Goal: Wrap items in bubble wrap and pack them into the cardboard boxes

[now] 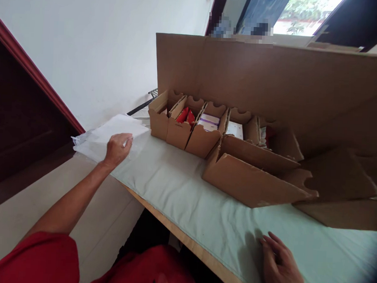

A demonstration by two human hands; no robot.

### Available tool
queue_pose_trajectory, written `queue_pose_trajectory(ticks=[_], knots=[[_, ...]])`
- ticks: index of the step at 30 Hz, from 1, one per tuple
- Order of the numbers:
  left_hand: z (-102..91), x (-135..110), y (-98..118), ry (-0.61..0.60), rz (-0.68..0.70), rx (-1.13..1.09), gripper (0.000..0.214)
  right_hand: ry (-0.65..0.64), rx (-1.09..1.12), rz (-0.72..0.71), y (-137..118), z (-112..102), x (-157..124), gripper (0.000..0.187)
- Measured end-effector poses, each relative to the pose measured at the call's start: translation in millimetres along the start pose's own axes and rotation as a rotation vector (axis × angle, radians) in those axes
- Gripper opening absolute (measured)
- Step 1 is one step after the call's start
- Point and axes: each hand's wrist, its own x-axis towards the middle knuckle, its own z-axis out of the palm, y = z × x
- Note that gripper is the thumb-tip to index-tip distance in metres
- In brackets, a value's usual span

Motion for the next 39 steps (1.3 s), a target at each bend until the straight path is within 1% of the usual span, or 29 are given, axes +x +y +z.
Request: queue_pose_trajectory(ticks=[3,5,7,8,10,11,12,13,14,15,16,18,19,21,22,23,25,27,29,31,32,35,37,39], knots=[[0.4,-24.6,57.7,0.014,0.265,-0.095,0.027,0.033,0.044,-0.007,-6.4,2.0,-0.4,0.058],[1.2,-45.9,100.1,-0.016,0.464,-0.168,0.023,0.031,0.073,-0.066,-21.0,3.1,-5.1,0.050],[-0.4,-64.9,142.1,-0.096,0.622,-0.238,0.023,0.012,0.100,-0.222,-46.3,4.6,-14.6,0.041],[-2.5,-72.2,162.5,-0.148,0.688,-0.268,0.023,0.012,0.110,-0.343,-62.5,5.8,-20.5,0.042],[-9.1,-81.4,201.8,-0.255,0.829,-0.312,0.021,0.012,0.066,-0.579,-97.8,9.4,-32.0,0.057],[-13.2,-83.4,220.3,-0.291,0.908,-0.329,0.020,-0.001,0.036,-0.674,-114.7,11.7,-36.4,0.059],[-17.6,-84.2,237.3,-0.309,0.983,-0.344,0.019,-0.042,0.017,-0.721,-129.7,13.8,-39.4,0.057],[-22.1,-84.1,252.2,-0.308,1.043,-0.361,0.018,-0.069,0.030,-0.733,-141.7,15.4,-41.1,0.052],[-26.4,-83.6,263.9,-0.284,1.074,-0.387,0.016,-0.061,0.076,-0.697,-149.9,16.2,-41.5,0.045],[-30.0,-83.0,271.9,-0.245,1.073,-0.420,0.015,-0.043,0.143,-0.617,-154.1,15.9,-41.1,0.038],[-32.5,-82.7,275.5,-0.201,1.040,-0.456,0.016,-0.004,0.232,-0.499,-154.1,14.6,-40.1,0.031],[-32.5,-84.2,269.7,-0.119,0.890,-0.517,0.027,0.115,0.456,-0.197,-143.0,9.5,-38.5,0.016],[-29.1,-86.5,261.5,-0.090,0.783,-0.523,0.033,0.183,0.587,-0.045,-133.2,6.3,-38.6,0.013],[-15.2,-94.8,240.3,-0.084,0.542,-0.461,0.042,0.300,0.840,0.220,-109.5,0.6,-41.9,0.017],[-5.3,-100.8,230.3,-0.115,0.431,-0.399,0.045,0.339,0.942,0.325,-97.5,-1.8,-45.4,0.023],[5.5,-107.8,222.2,-0.174,0.343,-0.335,0.048,0.365,1.017,0.417,-86.5,-3.9,-49.9,0.028],[26.2,-123.3,214.3,-0.353,0.237,-0.190,0.054,0.397,1.085,0.550,-69.5,-7.3,-61.0,0.035],[40.4,-137.2,216.0,-0.540,0.205,-0.041,0.057,0.436,1.091,0.603,-60.0,-10.5,-71.7,0.037],[46.6,-146.4,220.8,-0.655,0.214,0.078,0.057,0.457,1.081,0.605,-55.5,-14.3,-79.7,0.037],[47.6,-150.3,222.4,-0.690,0.231,0.133,0.053,0.437,1.070,0.613,-52.4,-18.5,-84.3,0.038],[47.4,-150.7,221.3,-0.696,0.239,0.139,0.048,0.405,1.059,0.628,-50.6,-20.6,-85.5,0.039],[46.6,-146.6,214.0,-0.735,0.262,0.102,0.019,0.280,1.007,0.673,-45.4,-26.9,-87.3,0.040],[45.7,-138.2,210.7,-0.778,0.271,0.022,0.012,0.246,0.978,0.680,-44.2,-31.4,-88.5,0.038],[44.3,-123.0,211.0,-0.827,0.252,-0.082,0.011,0.256,0.970,0.683,-46.3,-36.1,-90.6,0.038]])
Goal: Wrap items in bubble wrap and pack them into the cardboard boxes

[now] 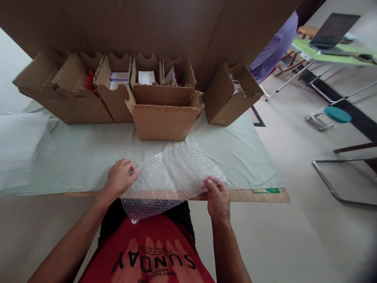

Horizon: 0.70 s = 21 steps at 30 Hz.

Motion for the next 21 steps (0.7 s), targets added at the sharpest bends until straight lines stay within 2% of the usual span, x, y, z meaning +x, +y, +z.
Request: queue_pose_trajectory(ticks=[2,4,6,8,11,13,17,21], knots=[[-16.6,14.7,-0.5,-0.022,-0.012,-0.058,0.010,-0.020,-0.009,0.022,-3.4,-0.7,-6.2,0.039],[-33.0,33.7,-0.3,-0.008,-0.021,-0.019,0.017,-0.084,-0.041,0.081,-4.5,-0.3,-14.0,0.042],[-43.5,51.8,0.1,0.066,0.030,0.095,0.032,-0.155,-0.082,0.154,-2.4,0.2,-21.8,0.046],[-44.0,62.5,1.4,0.185,0.113,0.188,0.045,-0.182,-0.100,0.199,1.1,-0.8,-28.4,0.050],[-24.4,55.5,8.7,0.335,0.227,0.169,0.052,-0.186,-0.113,0.212,3.0,-7.1,-33.2,0.054],[-2.1,38.3,19.2,0.330,0.317,0.100,0.048,-0.201,-0.145,0.213,-0.2,-13.7,-32.7,0.055],[39.2,5.5,46.9,0.141,0.477,0.038,0.048,-0.192,-0.215,0.184,-11.1,-22.4,-25.3,0.061],[55.7,0.2,57.9,-0.024,0.510,0.021,0.053,-0.140,-0.239,0.132,-11.6,-16.2,-15.1,0.077]])
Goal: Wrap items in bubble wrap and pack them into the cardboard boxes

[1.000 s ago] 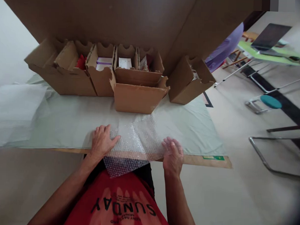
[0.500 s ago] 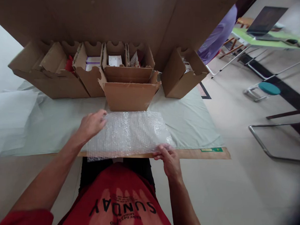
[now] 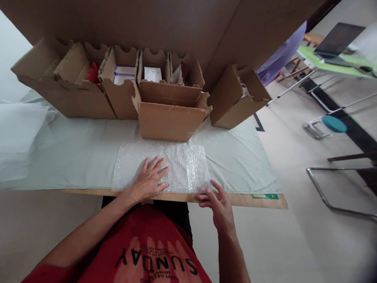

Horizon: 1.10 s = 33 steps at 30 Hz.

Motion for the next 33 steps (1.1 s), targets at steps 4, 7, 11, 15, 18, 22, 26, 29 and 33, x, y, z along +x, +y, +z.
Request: queue_pose_trajectory(ticks=[4,7,11,15,18,22,26,29,33], knots=[[2.5,2.4,-6.6,-0.036,0.005,-0.028,0.056,0.058,-0.078,-0.046,2.3,13.1,8.9,0.086],[3.9,5.6,-8.4,-0.032,0.003,-0.094,0.057,0.092,-0.172,-0.209,-4.6,21.5,1.5,0.067],[-3.4,8.6,-12.2,0.084,-0.074,-0.404,0.051,-0.005,-0.437,-0.539,-27.2,45.9,-25.3,0.035],[-30.9,-9.4,-30.2,0.315,-0.364,-1.069,0.051,-0.349,-0.698,-0.851,-36.9,103.9,-41.4,0.026],[-50.4,-32.0,-48.7,0.356,-0.559,-1.415,0.065,-0.543,-0.875,-0.965,-28.5,151.6,-40.6,0.025],[-53.7,-46.7,-66.8,0.324,-0.719,-1.201,0.067,-0.688,-0.929,-1.026,-17.0,173.5,-37.6,0.031],[-42.9,-41.4,-74.3,0.349,-0.724,-0.619,0.052,-0.555,-0.850,-1.016,-13.2,148.0,-31.6,0.029],[-37.6,-36.4,-76.5,0.345,-0.707,-0.330,0.051,-0.469,-0.925,-0.983,-5.4,133.8,-23.9,0.029],[-35.8,-35.5,-79.3,0.294,-0.687,-0.152,0.051,-0.477,-1.032,-1.000,10.0,136.1,-17.2,0.028]])
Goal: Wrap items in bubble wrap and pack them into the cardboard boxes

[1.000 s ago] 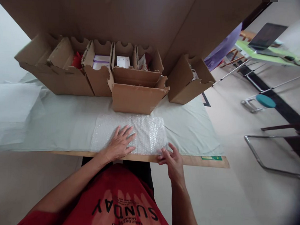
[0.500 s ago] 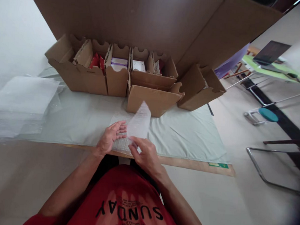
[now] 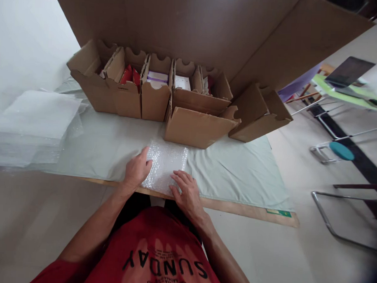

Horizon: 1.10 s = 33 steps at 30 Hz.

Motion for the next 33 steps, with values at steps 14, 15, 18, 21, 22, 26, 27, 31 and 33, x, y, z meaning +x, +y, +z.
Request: queue_pose_trajectory(ticks=[14,15,18,21,22,26,27,31,33], knots=[[-18.1,-5.9,18.1,-0.153,-0.138,0.243,0.054,-0.051,-0.011,0.510,33.8,2.3,36.8,0.053],[-18.9,-5.9,18.6,-0.166,-0.138,0.253,0.053,-0.058,-0.017,0.508,33.7,5.4,40.9,0.056],[-17.7,-7.9,21.3,-0.154,-0.097,0.276,0.050,-0.031,0.029,0.487,40.8,9.3,41.7,0.062],[-11.2,-12.1,30.9,-0.068,0.036,0.286,0.050,0.037,0.050,0.489,55.4,3.9,30.0,0.060],[-8.3,-13.6,36.0,-0.044,0.092,0.283,0.049,0.073,0.030,0.487,59.6,1.0,25.9,0.059],[5.5,-14.5,59.0,-0.046,0.325,0.236,0.042,0.263,-0.123,0.323,63.9,-5.3,23.5,0.046],[9.4,-12.7,63.2,-0.065,0.382,0.227,0.042,0.261,-0.163,0.256,62.3,-3.5,27.4,0.042],[26.8,-0.6,63.5,-0.200,0.512,0.246,0.051,0.023,-0.262,0.094,57.5,16.6,52.6,0.040],[33.5,5.0,55.2,-0.264,0.505,0.265,0.055,-0.066,-0.267,0.083,59.9,25.8,62.8,0.044]])
